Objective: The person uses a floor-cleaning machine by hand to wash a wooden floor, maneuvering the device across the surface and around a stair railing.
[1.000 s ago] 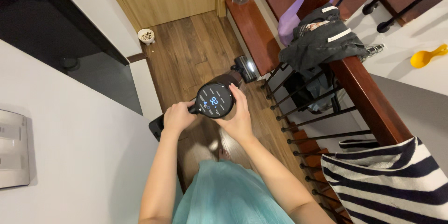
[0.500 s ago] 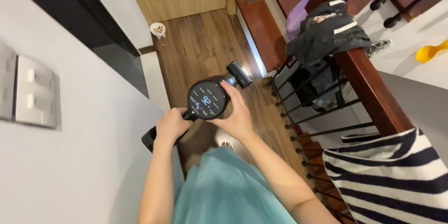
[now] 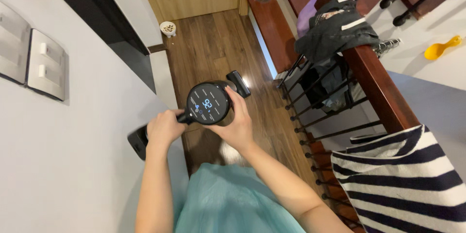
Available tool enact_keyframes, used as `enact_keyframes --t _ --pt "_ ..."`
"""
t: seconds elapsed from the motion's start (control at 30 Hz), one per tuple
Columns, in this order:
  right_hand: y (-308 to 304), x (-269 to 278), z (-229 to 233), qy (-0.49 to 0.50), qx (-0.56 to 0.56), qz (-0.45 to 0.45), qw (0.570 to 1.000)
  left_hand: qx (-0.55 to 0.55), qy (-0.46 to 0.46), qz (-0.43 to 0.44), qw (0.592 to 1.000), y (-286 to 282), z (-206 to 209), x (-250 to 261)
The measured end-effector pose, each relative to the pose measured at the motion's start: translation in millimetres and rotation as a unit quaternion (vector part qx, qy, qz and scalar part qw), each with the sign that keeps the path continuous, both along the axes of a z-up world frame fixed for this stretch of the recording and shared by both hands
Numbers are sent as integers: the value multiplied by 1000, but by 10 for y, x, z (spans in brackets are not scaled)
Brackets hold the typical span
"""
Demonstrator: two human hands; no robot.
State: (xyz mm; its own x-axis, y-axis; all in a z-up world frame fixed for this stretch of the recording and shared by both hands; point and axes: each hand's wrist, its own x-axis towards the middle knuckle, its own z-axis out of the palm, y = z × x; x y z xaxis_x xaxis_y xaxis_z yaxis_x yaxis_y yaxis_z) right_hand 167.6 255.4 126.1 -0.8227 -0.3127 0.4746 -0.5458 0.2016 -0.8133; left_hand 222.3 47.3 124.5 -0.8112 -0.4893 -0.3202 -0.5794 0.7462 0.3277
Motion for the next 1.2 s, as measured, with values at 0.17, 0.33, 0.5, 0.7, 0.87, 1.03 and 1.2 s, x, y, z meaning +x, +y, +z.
enact_keyframes --t 0.17,0.33,0.5,0.7,0.87,1.03,1.2 --pt "-99 7 -13 -28 -6 -55 998 -71 59 -74 993 -110 5 -199" --pt "-38 -45 -84 -27 -31 -77 996 -67 61 -120 989 -88 -54 -420" --pt "52 -118 -136 -30 -50 -94 994 -62 41 -147 986 9 -89 -636" --pt "186 -228 -160 -37 -28 -121 992 -39 44 -174 983 123 -196 -856" --pt "288 -278 -199 -31 16 -154 987 -25 50 -189 980 209 -367 -981" --pt "382 -348 -223 -52 32 -162 985 -14 55 -203 978 305 -459 -1085" --pt "480 -442 -252 -24 54 -151 987 22 59 -169 984 401 -469 -1073"
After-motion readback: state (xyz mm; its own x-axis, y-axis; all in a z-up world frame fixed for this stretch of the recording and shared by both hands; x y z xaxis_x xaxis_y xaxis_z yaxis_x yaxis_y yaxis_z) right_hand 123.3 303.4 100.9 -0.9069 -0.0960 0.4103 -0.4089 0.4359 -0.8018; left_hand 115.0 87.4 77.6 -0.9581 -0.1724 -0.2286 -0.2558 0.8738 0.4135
